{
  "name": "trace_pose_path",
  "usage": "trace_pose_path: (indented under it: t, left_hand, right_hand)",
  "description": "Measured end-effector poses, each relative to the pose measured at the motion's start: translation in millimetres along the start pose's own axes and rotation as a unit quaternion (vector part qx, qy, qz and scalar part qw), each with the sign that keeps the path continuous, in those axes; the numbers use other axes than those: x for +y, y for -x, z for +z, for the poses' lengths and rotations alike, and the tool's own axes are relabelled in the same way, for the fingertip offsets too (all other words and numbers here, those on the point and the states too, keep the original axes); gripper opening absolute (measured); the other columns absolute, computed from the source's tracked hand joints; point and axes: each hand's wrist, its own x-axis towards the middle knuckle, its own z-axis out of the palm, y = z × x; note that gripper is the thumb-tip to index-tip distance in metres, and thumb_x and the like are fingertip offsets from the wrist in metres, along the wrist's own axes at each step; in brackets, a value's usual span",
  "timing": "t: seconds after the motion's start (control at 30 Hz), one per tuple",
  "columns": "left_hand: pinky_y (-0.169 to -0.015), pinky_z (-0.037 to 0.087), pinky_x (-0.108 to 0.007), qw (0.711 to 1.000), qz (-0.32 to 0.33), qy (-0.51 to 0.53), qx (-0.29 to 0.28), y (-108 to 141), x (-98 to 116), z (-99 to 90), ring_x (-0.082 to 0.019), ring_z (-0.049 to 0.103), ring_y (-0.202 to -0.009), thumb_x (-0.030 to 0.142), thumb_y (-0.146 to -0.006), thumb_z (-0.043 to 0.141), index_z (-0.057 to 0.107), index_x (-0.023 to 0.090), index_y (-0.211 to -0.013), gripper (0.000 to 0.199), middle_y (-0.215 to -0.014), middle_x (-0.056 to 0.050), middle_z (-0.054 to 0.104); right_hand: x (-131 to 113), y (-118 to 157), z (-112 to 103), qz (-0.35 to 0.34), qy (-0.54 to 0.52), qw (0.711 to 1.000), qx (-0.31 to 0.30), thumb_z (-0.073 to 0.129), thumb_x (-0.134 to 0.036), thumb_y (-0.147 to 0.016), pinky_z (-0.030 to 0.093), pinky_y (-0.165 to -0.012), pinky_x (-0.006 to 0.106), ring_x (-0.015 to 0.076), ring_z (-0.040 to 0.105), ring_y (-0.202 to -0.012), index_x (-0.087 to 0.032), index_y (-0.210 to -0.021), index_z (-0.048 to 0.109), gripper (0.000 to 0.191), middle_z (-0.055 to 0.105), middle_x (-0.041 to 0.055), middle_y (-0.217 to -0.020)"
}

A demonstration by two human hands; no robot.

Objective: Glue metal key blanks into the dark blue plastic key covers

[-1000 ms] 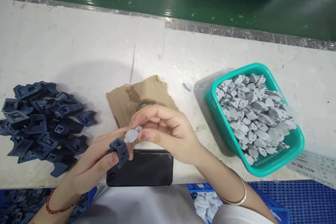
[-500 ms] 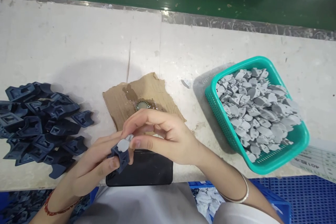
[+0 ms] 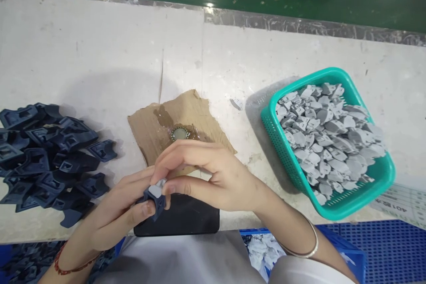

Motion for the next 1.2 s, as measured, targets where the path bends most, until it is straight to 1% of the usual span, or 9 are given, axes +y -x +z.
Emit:
trace_pose_path:
  t: [0.2,0.3,0.43,0.5,0.67,0.8,0.97,1.07,1.2]
  left_hand:
    - [-0.073,0.047,-0.030,1.000,0.009,0.000,-0.007,-0.3,-1.0,-0.4,-0.020,0.056,-0.079,0.037,-0.108,0.039,0.056,0.021,-0.080,0.036,-0.080,-0.005,0.058]
    - [-0.069,0.044,-0.033,1.000,0.000,0.004,0.017,-0.3,-1.4,0.2,-0.020,0.055,-0.074,0.039,-0.107,0.040,0.056,0.021,-0.080,0.037,-0.075,-0.004,0.057]
    - [-0.066,0.043,-0.034,0.998,-0.016,-0.014,0.056,-0.8,-1.0,1.1,-0.020,0.052,-0.071,0.039,-0.106,0.043,0.057,0.022,-0.077,0.037,-0.075,-0.004,0.056]
    - [-0.069,0.046,-0.032,0.998,-0.011,-0.017,0.064,-1.6,0.0,1.2,-0.019,0.054,-0.074,0.035,-0.106,0.044,0.057,0.022,-0.078,0.033,-0.078,-0.003,0.057]
    - [-0.074,0.049,-0.031,0.997,-0.002,-0.027,0.075,-3.9,2.2,2.7,-0.019,0.056,-0.078,0.031,-0.106,0.042,0.054,0.021,-0.078,0.032,-0.079,-0.003,0.056]
    - [-0.074,0.048,-0.031,0.997,0.019,-0.018,0.076,-3.0,-0.4,4.4,-0.017,0.050,-0.074,0.032,-0.107,0.043,0.048,0.021,-0.075,0.034,-0.076,-0.001,0.051]
    - [-0.074,0.047,-0.031,0.997,0.003,-0.017,0.071,-0.4,-1.8,4.7,-0.017,0.049,-0.073,0.033,-0.108,0.042,0.048,0.021,-0.075,0.036,-0.074,-0.001,0.051]
    - [-0.070,0.047,-0.031,0.997,-0.003,-0.023,0.076,-0.1,-1.4,4.8,-0.018,0.052,-0.073,0.034,-0.107,0.043,0.052,0.020,-0.076,0.035,-0.075,-0.002,0.055]
    - [-0.069,0.048,-0.030,0.994,-0.005,-0.026,0.109,1.5,-2.7,4.6,-0.018,0.057,-0.075,0.031,-0.104,0.050,0.060,0.021,-0.083,0.026,-0.080,-0.003,0.061]
  right_hand:
    - [-2.5,-0.1,-1.0,-0.004,0.066,0.998,-0.010,0.068,-0.016,-0.098,0.062,-0.082,0.028,0.0152,0.072,-0.094,-0.021,-0.101,0.071,0.007,0.075,0.0034,-0.099]
    - [-2.2,2.8,-0.8,-0.032,0.106,0.994,0.012,0.067,-0.021,-0.099,0.061,-0.093,0.031,0.0172,0.071,-0.107,-0.023,-0.112,0.070,0.013,0.076,0.0040,-0.111]
    - [-0.2,5.8,5.1,-0.065,0.231,0.971,-0.005,0.073,-0.044,-0.093,0.053,-0.111,0.041,0.0269,0.060,-0.133,-0.023,-0.144,0.054,0.058,0.063,0.0102,-0.144]
    - [1.5,5.4,10.5,-0.082,0.292,0.953,-0.014,0.073,-0.045,-0.092,0.053,-0.111,0.041,0.0278,0.059,-0.134,-0.019,-0.149,0.048,0.068,0.061,0.0135,-0.146]
    - [5.2,2.9,21.1,-0.123,0.384,0.915,0.026,0.063,-0.028,-0.096,0.059,-0.098,0.042,0.0271,0.067,-0.120,-0.020,-0.136,0.058,0.041,0.071,0.0112,-0.127]
    - [5.1,3.0,22.3,-0.146,0.422,0.893,0.051,0.061,-0.026,-0.095,0.061,-0.088,0.040,0.0261,0.070,-0.107,-0.018,-0.125,0.063,0.030,0.073,0.0107,-0.112]
    - [7.0,3.7,21.1,-0.158,0.408,0.898,0.038,0.067,-0.030,-0.095,0.060,-0.090,0.039,0.0260,0.069,-0.103,-0.013,-0.122,0.063,0.032,0.072,0.0126,-0.106]
    - [9.7,2.7,21.4,-0.156,0.402,0.901,0.042,0.068,-0.032,-0.094,0.060,-0.091,0.038,0.0247,0.069,-0.102,-0.012,-0.122,0.062,0.035,0.073,0.0126,-0.107]
    - [7.0,0.1,17.5,-0.156,0.416,0.896,0.024,0.061,-0.035,-0.098,0.057,-0.098,0.040,0.0255,0.067,-0.116,-0.013,-0.134,0.057,0.042,0.072,0.0137,-0.120]
